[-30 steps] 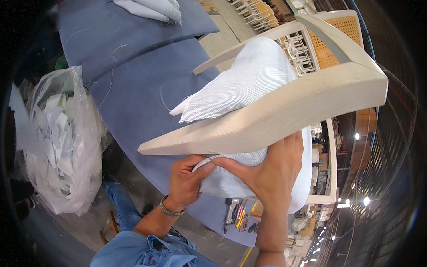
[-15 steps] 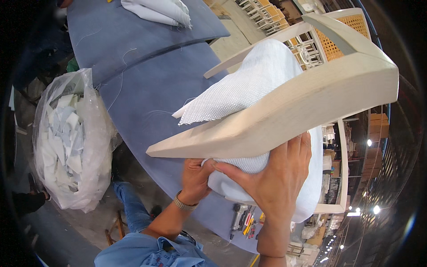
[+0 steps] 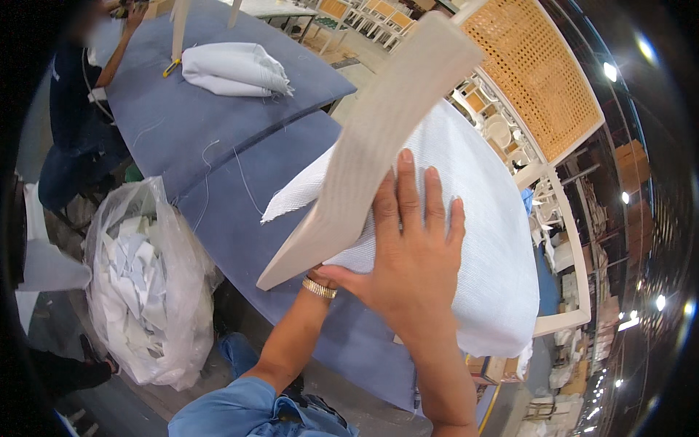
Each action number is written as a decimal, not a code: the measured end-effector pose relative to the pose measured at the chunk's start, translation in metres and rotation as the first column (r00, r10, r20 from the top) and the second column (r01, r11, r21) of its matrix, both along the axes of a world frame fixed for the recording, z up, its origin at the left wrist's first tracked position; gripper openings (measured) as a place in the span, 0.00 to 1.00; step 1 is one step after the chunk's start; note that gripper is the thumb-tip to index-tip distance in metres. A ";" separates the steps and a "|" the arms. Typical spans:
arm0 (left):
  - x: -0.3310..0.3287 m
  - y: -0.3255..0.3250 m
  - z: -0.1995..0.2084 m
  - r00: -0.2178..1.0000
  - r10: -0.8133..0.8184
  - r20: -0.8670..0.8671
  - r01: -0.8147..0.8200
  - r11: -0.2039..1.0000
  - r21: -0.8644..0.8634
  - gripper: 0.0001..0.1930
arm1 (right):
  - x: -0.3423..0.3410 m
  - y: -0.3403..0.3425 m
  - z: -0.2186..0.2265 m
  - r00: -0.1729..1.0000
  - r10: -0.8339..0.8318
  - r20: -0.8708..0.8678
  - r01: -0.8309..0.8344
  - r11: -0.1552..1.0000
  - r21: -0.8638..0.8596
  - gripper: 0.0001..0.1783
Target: The person covers a chair with white fabric, trims excess material with scissors, and secures the fabric using a staple gun. The person repeatedly adjusts and staples the fabric around the chair frame.
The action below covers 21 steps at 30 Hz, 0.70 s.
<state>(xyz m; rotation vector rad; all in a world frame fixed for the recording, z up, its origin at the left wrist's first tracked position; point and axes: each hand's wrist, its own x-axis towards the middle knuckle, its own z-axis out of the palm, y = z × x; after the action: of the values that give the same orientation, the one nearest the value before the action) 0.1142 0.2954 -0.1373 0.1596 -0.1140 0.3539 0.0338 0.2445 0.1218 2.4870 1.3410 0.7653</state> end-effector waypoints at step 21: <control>0.056 0.074 -0.024 0.964 -0.080 -0.253 0.138 0.967 0.217 0.15 | -0.072 -0.325 -0.291 0.616 0.594 -0.517 0.762 -0.615 0.203 0.31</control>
<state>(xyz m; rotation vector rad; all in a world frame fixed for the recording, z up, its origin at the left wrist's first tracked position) 0.1701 0.3694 -0.1614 0.4258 0.0784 0.2068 -0.0384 -0.0801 -0.1688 -0.9756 0.5594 -0.2175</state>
